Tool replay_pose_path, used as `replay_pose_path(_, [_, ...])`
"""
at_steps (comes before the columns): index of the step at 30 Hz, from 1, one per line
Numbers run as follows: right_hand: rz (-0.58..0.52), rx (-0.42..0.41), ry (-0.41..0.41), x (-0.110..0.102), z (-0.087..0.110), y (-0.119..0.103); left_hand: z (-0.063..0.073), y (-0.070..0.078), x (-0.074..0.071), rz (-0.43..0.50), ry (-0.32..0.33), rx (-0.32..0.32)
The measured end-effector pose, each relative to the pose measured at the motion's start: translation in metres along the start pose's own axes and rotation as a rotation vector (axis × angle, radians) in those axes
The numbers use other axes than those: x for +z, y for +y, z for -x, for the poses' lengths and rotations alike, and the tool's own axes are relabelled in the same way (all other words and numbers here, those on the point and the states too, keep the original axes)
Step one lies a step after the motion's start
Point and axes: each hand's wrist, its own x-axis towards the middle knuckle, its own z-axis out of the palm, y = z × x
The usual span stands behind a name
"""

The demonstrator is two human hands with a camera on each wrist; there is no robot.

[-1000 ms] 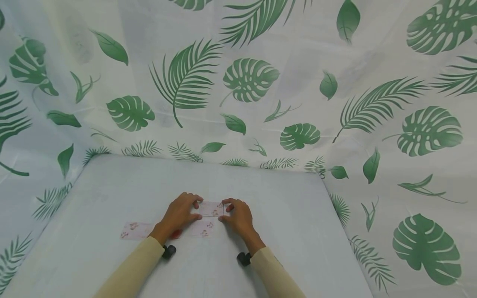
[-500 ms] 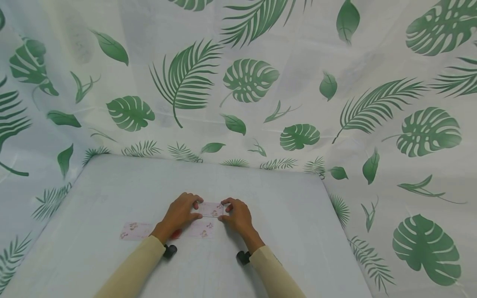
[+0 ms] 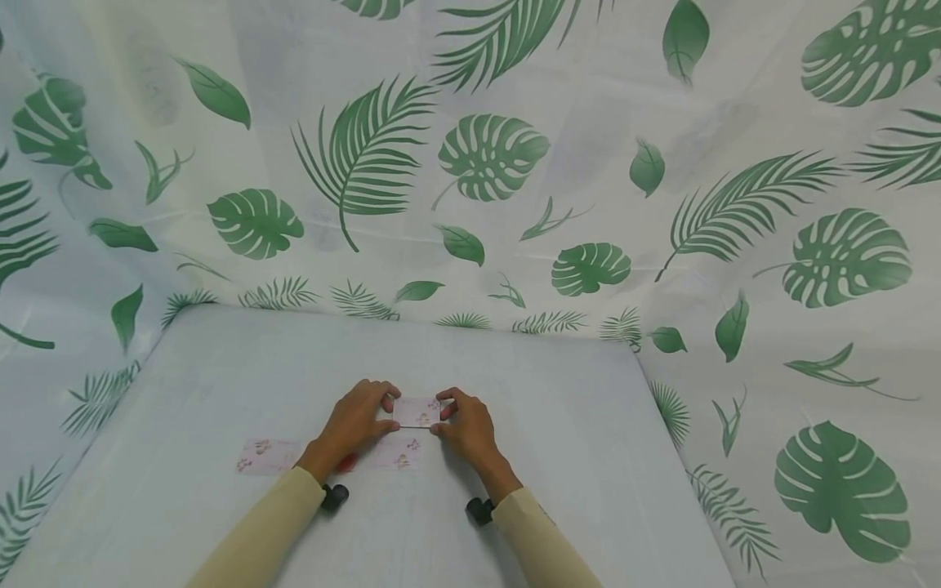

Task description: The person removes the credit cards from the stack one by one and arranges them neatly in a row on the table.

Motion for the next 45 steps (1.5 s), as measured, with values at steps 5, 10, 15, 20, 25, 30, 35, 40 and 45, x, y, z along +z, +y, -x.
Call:
replay_pose_path(5, [-0.018, 0.007, -0.007, -0.004, 0.002, -0.001, 0.0, 0.002, -0.001, 0.003, 0.007, 0.007])
replay_pose_path(10, [-0.025, 0.016, -0.015, -0.008, 0.002, -0.003, 0.0, 0.006, -0.005, 0.02, 0.019, 0.013])
replay_pose_path(15, [-0.035, 0.029, -0.014, -0.012, 0.003, -0.004, 0.001, 0.009, -0.006, 0.017, 0.025, 0.013])
replay_pose_path(20, [-0.047, 0.043, 0.001, -0.018, 0.006, -0.006, 0.001, 0.011, -0.005, 0.028, 0.048, 0.022])
replay_pose_path(25, [-0.041, 0.035, 0.012, -0.022, 0.009, -0.005, 0.002, 0.013, -0.005, 0.042, 0.084, 0.048])
replay_pose_path(30, [-0.025, 0.032, 0.013, -0.026, 0.011, -0.002, 0.004, 0.017, -0.006, 0.058, 0.095, 0.072])
replay_pose_path(35, [-0.02, 0.026, 0.009, -0.032, 0.016, 0.0, 0.007, 0.022, -0.008, 0.091, 0.084, 0.084])
replay_pose_path(40, [-0.037, 0.007, 0.01, -0.039, 0.023, 0.004, 0.009, 0.026, -0.006, 0.103, 0.08, 0.116])
replay_pose_path(45, [-0.054, 0.002, 0.004, -0.044, 0.029, 0.01, 0.011, 0.031, -0.002, 0.1, 0.071, 0.118])
